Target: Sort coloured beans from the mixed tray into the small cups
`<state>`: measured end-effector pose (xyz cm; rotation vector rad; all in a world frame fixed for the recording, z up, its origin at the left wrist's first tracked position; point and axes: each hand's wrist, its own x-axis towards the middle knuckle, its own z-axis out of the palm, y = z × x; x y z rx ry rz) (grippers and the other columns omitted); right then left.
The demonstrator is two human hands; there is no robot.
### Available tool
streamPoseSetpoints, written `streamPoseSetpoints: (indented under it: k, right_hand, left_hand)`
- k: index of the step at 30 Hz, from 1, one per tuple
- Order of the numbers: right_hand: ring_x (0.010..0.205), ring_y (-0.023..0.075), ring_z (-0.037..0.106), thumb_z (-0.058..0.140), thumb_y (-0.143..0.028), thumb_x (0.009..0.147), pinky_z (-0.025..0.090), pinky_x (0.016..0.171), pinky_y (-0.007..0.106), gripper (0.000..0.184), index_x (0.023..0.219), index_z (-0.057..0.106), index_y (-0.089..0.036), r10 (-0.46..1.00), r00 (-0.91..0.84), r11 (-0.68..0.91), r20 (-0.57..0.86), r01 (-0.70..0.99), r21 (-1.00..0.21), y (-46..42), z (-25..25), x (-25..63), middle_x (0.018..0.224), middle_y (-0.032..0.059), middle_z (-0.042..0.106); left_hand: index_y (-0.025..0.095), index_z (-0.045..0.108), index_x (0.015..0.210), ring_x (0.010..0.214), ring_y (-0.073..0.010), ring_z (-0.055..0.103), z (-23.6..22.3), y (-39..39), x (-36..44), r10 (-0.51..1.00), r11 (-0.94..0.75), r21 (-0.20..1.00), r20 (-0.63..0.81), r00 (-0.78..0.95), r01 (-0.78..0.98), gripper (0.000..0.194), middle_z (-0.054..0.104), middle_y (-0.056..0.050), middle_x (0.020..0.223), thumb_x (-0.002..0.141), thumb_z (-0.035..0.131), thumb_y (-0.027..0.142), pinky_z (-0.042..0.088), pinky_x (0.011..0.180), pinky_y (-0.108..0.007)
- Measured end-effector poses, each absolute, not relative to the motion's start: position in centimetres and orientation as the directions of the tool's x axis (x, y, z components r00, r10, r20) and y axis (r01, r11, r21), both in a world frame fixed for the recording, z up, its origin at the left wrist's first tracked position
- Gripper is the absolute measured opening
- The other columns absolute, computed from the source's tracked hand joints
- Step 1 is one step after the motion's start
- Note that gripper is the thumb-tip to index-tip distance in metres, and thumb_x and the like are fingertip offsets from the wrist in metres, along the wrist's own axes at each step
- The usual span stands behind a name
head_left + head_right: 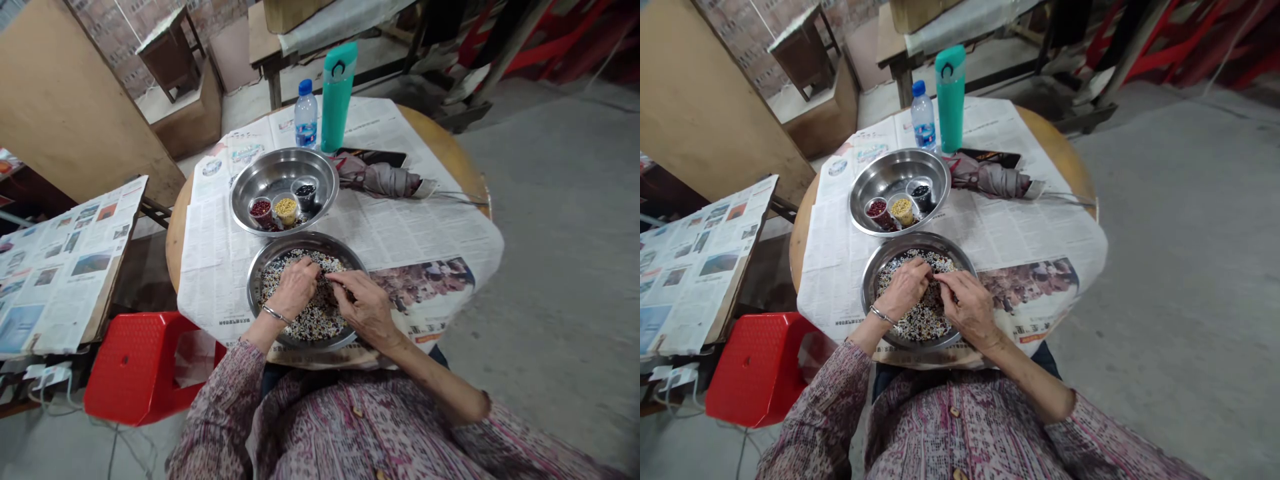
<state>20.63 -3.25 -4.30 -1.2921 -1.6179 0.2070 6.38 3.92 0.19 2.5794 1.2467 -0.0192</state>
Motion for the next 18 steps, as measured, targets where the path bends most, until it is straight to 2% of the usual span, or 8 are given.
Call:
streamPoseSetpoints:
  k: [6,10,15,18]
  right_hand:
    - [0.086,0.0214,0.067,0.049,-0.013,0.09,0.055,0.082,0.038,0.026,0.106,0.068,-0.022,0.804,0.081,0.423,0.589,0.619,-0.662,-3.3,-4.2,20.7,0.094,0.0066,0.073]
    - [0.087,0.0214,0.067,0.05,-0.012,0.09,0.055,0.082,0.038,0.025,0.105,0.067,-0.021,0.807,0.07,0.423,0.586,0.624,-0.657,-3.3,-4.2,20.7,0.095,0.0066,0.073]
    - [0.087,0.0223,0.068,0.05,-0.014,0.09,0.056,0.083,0.04,0.026,0.104,0.069,-0.023,0.824,0.084,0.398,0.56,0.618,-0.678,-3.4,-4.4,20.7,0.095,0.0062,0.074]
    - [0.087,0.0223,0.068,0.05,-0.015,0.09,0.056,0.083,0.04,0.025,0.104,0.069,-0.023,0.824,0.074,0.402,0.561,0.622,-0.672,-3.4,-4.5,20.7,0.094,0.006,0.074]
  left_hand:
    - [0.018,0.06,0.084,0.09,-0.018,0.058,0.9,2.8,3.4,0.881,-0.445,0.267,-0.041,0.472,0.855,0.021,0.061,-0.005,0.091,0.085,0.047,0.001,0.05,0.088,-0.031]
    - [0.018,0.06,0.083,0.087,-0.0158,0.06,0.7,-0.1,1.0,0.882,-0.434,0.321,-0.038,0.47,0.842,0.021,0.062,-0.004,0.089,0.083,0.05,-0.001,0.051,0.085,-0.028]
    - [0.022,0.063,0.094,0.086,-0.014,0.064,0.8,-2.2,0.9,0.822,-0.484,0.419,-0.084,0.563,0.768,0.011,0.068,0.0,0.088,0.092,0.056,0.014,0.051,0.087,-0.027]
    - [0.022,0.063,0.102,0.095,-0.0159,0.063,0.8,-1.3,2.0,0.851,-0.49,0.365,0.005,0.525,0.791,0.013,0.069,-0.002,0.096,0.096,0.052,0.018,0.05,0.095,-0.032]
